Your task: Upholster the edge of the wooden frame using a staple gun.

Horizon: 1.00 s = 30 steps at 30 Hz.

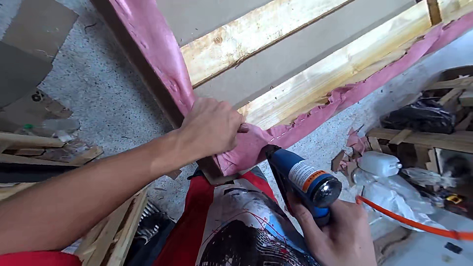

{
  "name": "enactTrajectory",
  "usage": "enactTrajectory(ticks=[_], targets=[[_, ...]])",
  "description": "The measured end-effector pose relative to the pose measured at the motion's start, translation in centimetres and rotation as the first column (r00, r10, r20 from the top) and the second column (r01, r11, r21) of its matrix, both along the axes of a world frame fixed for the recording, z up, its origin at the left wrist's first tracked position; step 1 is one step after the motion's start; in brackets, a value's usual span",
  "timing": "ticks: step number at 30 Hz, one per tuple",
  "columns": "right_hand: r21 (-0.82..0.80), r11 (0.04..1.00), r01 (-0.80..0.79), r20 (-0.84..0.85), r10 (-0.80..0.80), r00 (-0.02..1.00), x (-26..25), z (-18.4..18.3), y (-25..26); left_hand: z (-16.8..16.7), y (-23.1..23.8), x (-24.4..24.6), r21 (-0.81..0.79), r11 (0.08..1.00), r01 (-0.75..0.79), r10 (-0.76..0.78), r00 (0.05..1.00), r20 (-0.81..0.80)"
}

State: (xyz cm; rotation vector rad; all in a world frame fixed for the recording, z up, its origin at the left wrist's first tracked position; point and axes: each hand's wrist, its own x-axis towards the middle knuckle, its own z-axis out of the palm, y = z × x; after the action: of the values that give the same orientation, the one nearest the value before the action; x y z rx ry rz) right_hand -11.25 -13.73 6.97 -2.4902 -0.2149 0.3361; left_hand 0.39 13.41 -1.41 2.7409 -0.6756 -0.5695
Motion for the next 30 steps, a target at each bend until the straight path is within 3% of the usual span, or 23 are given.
enactTrajectory(ticks=[10, 20, 30], targets=[[-0.16, 0.987, 0.007, 0.038, -0.001, 0.999, -0.1, 0.6, 1.3, 0.4, -0.6, 2.6, 0.038, 0.987, 0.157, -0.149, 0.977, -0.154], [-0.059, 0.998, -0.028, -0.08, 0.024, 0.996, -1.3, 0.9, 2.7, -0.5, -1.1, 4.6, 0.004, 0.946, 0.324, -0.319, 0.931, -0.176], [-0.046, 0.997, -0.059, -0.145, 0.052, 0.988, -3.1, 2.0, 5.1, -1.3, -1.0, 4.6, -0.074, 0.92, 0.386, -0.392, 0.91, -0.133]])
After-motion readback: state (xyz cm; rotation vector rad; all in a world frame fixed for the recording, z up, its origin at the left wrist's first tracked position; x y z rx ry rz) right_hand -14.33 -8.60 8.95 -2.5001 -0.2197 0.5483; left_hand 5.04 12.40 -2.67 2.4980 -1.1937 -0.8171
